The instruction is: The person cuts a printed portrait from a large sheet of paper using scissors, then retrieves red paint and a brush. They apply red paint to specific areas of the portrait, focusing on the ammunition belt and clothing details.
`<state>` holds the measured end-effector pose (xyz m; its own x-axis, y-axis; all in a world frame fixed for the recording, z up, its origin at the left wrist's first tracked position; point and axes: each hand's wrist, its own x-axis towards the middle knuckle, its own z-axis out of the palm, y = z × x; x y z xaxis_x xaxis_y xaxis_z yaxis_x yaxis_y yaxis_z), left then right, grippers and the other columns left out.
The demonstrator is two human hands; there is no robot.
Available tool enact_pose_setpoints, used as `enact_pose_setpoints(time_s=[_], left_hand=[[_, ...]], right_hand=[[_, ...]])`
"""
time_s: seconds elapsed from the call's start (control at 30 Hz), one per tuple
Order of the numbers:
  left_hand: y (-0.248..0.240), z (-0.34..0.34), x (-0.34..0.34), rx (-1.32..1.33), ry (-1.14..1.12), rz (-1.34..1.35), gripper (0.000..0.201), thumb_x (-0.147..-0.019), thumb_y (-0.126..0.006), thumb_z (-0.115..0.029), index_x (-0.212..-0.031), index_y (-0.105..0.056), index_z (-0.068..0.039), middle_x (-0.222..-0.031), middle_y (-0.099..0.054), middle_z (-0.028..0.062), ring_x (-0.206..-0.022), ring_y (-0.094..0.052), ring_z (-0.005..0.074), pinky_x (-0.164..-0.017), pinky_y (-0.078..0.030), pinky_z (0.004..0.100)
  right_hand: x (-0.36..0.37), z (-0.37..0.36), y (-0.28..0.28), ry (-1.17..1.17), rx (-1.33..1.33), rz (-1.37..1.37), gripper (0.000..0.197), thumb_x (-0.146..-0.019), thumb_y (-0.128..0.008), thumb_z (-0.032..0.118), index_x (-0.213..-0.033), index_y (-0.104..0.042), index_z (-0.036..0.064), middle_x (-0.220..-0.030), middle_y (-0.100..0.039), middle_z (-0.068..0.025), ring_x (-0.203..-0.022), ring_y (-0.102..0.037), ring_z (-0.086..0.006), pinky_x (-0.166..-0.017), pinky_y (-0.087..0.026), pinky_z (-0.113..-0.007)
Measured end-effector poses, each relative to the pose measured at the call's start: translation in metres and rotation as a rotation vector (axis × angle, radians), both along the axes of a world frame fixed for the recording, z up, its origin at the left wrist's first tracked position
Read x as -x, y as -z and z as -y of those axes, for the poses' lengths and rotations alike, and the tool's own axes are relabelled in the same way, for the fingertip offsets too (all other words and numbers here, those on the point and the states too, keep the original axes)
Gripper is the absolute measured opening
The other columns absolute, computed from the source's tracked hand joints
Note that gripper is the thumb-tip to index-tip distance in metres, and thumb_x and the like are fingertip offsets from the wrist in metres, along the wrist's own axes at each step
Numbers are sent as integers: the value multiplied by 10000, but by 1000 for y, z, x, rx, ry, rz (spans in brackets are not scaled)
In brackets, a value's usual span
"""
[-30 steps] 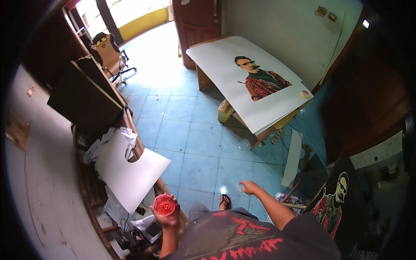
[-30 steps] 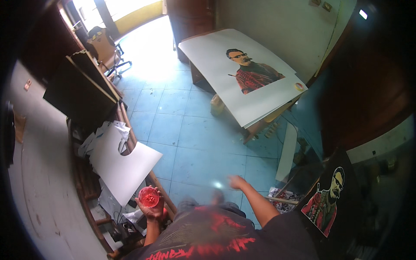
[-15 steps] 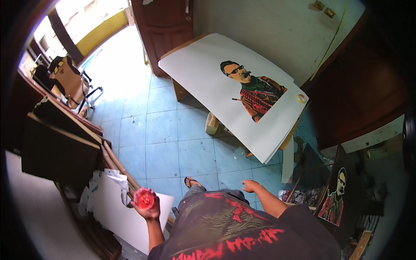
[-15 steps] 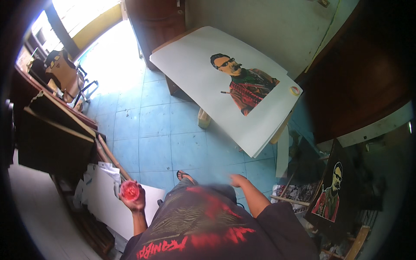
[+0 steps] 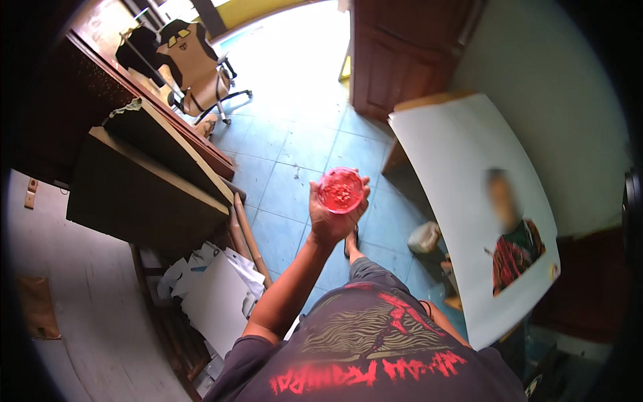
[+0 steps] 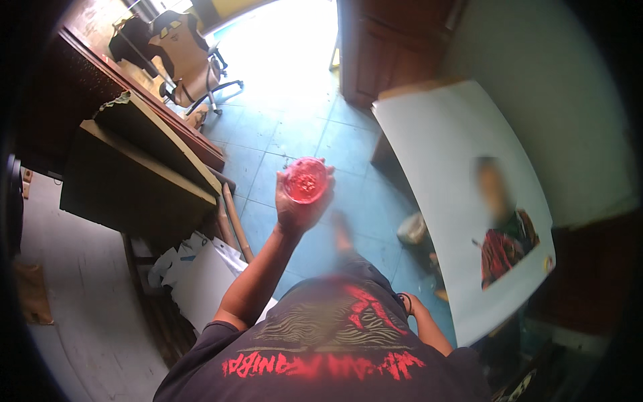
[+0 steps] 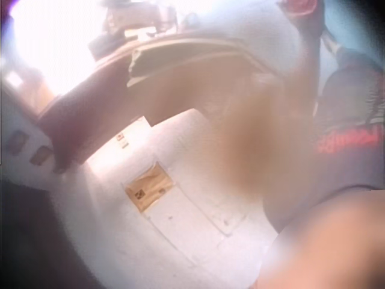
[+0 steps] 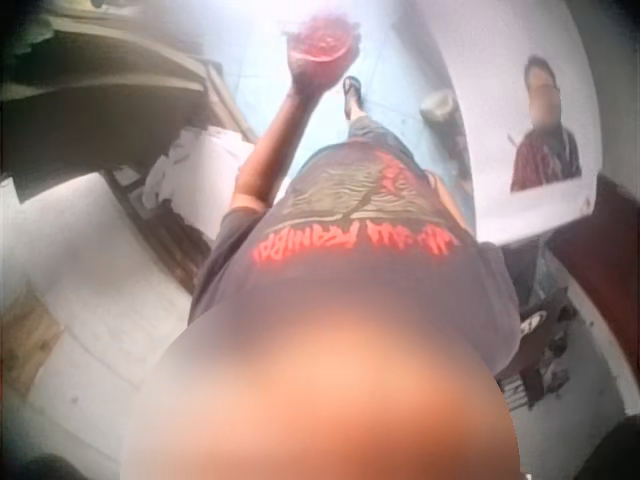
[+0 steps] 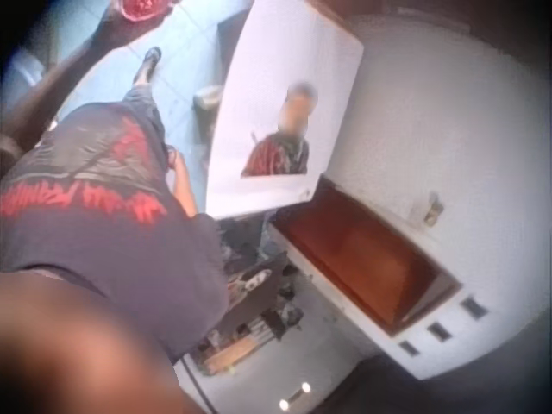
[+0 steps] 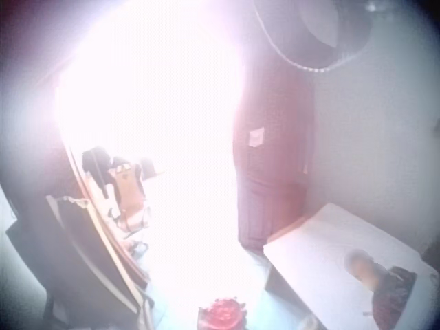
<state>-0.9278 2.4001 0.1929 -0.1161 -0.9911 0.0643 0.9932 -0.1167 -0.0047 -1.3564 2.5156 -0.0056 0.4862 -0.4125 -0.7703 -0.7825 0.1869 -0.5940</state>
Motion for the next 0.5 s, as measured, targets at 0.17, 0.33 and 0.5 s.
enact_pose_setpoints(time_s=[0.17, 0.33, 0.5], left_hand=[[26, 79, -113, 6, -191, 94, 762, -963, -262, -655, -1378, -462, -48, -1372, -515, 177, -1250, -488, 364, -1049, -391, 493], [40, 68, -262, -300, -551, 231, 802, -878, -434, -711, -1310, -519, -41, -1251, -587, 204, -1098, -576, 348, -877, -513, 432], [94, 48, -355, -527, -966, 162, 864, -796, -592, -703, -1304, -482, -13, -1227, -558, 206, -1044, -574, 337, -808, -534, 424]], right_hand=[[-60, 197, 94, -240, 235, -210, 566, -793, -722, 393, -1234, -609, 56, -1204, -635, -207, -1123, -602, -362, -945, -482, -417], [-264, 460, 13, -527, 559, -216, 510, -835, -689, 344, -1242, -594, 52, -1222, -623, -203, -1147, -582, -366, -970, -474, -433], [-499, 636, -71, -314, 708, 115, 421, -867, -672, 262, -1219, -591, 46, -1167, -654, -199, -1072, -628, -352, -915, -504, -423]])
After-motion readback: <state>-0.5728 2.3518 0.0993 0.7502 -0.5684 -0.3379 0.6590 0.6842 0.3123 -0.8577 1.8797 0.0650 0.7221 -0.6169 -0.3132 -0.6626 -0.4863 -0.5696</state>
